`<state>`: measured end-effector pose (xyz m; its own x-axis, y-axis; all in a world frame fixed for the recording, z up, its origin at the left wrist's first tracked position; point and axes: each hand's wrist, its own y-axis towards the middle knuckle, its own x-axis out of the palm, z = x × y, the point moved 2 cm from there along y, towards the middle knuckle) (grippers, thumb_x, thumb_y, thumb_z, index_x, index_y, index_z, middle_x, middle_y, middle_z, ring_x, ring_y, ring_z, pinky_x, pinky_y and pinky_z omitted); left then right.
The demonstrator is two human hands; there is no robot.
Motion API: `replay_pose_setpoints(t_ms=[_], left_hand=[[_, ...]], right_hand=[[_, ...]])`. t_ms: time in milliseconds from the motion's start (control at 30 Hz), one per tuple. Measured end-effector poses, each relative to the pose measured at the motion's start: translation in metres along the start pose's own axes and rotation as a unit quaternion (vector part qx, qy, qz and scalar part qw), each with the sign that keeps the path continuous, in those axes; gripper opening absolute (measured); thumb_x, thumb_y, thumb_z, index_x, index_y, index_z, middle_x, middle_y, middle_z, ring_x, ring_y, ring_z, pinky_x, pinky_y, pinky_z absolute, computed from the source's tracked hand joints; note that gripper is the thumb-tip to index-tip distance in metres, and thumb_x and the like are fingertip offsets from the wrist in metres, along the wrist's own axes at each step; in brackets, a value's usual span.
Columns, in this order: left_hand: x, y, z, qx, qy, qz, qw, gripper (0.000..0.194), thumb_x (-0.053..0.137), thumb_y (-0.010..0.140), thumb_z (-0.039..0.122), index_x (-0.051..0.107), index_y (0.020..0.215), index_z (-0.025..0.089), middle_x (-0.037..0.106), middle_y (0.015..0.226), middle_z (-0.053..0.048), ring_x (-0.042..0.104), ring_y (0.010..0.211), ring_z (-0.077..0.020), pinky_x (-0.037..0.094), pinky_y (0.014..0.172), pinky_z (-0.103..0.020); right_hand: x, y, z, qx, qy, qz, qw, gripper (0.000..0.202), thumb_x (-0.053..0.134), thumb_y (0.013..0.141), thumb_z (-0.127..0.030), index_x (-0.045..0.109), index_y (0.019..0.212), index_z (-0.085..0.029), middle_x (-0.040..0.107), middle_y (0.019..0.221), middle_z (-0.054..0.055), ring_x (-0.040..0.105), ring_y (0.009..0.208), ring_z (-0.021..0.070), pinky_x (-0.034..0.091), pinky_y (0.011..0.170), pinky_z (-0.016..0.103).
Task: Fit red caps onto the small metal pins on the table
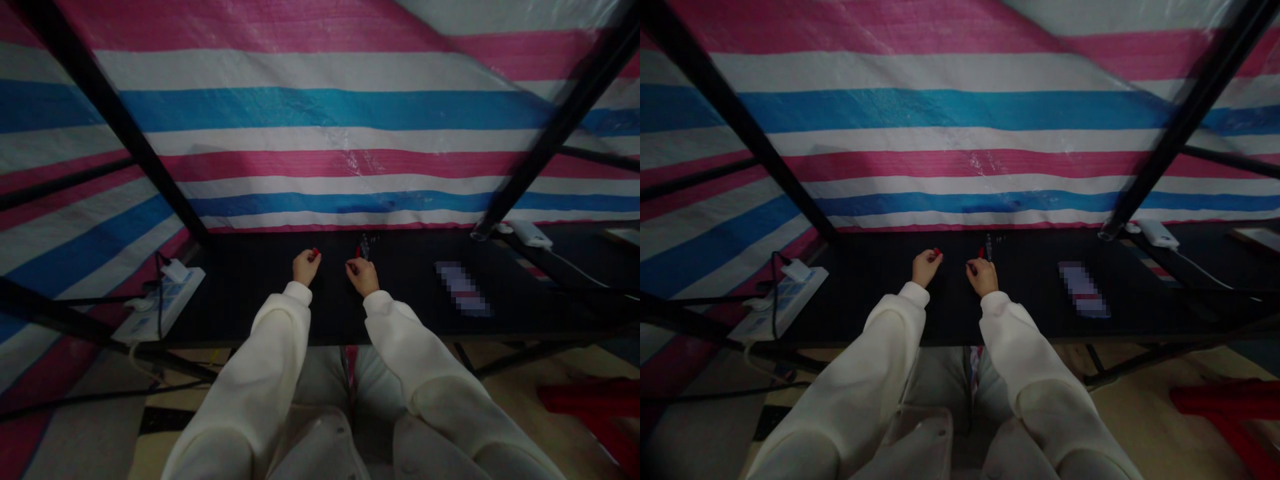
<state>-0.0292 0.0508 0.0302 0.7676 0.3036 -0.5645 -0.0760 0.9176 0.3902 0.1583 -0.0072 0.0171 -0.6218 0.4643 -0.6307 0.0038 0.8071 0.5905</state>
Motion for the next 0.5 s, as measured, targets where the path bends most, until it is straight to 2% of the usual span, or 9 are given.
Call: replay_pose_setpoints(t_ms=[100, 200, 367, 500], left_hand=[[-0.023, 0.011, -0.014, -0.030, 0.093, -0.015, 0.995, 0.019, 0.055, 0.072, 0.034, 0.060, 0.073, 0.017, 0.065, 0.074, -0.003, 0.058, 0.067, -0.0132, 0.042, 0.063, -0.023], [-0.037, 0.012, -0.024, -0.056, 0.161, -0.032, 0.985, 0.020, 0.053, 0.073, 0.036, 0.061, 0.076, 0.017, 0.065, 0.078, -0.004, 0.058, 0.070, -0.0135, 0.040, 0.064, -0.023], [-0.039, 0.007, -0.034, -0.100, 0.240, -0.077, 0.963, 0.021, 0.055, 0.072, 0.037, 0.062, 0.079, 0.019, 0.066, 0.084, -0.003, 0.058, 0.076, -0.0142, 0.038, 0.064, -0.022], [-0.036, 0.005, -0.037, -0.096, 0.252, -0.082, 0.959, 0.021, 0.055, 0.070, 0.038, 0.063, 0.079, 0.020, 0.066, 0.084, -0.003, 0.059, 0.078, -0.0157, 0.038, 0.065, -0.024]], right_hand=[[-0.001, 0.000, 0.000, 0.004, 0.002, 0.004, 1.000, 0.023, 0.042, 0.083, -0.028, 0.061, 0.088, -0.017, 0.057, 0.072, 0.003, 0.053, 0.071, 0.0137, 0.033, 0.069, 0.026], [-0.002, 0.000, 0.000, 0.015, 0.003, 0.003, 1.000, 0.023, 0.041, 0.083, -0.028, 0.061, 0.088, -0.017, 0.057, 0.072, 0.003, 0.052, 0.071, 0.0136, 0.033, 0.069, 0.026], [-0.003, 0.000, -0.001, 0.043, -0.008, 0.003, 0.999, 0.024, 0.040, 0.083, -0.029, 0.060, 0.088, -0.017, 0.056, 0.073, 0.003, 0.051, 0.071, 0.0136, 0.033, 0.071, 0.026], [-0.010, -0.001, 0.001, 0.065, -0.006, 0.059, 0.996, 0.026, 0.038, 0.084, -0.031, 0.059, 0.086, -0.016, 0.055, 0.074, 0.003, 0.050, 0.071, 0.0139, 0.033, 0.072, 0.027]])
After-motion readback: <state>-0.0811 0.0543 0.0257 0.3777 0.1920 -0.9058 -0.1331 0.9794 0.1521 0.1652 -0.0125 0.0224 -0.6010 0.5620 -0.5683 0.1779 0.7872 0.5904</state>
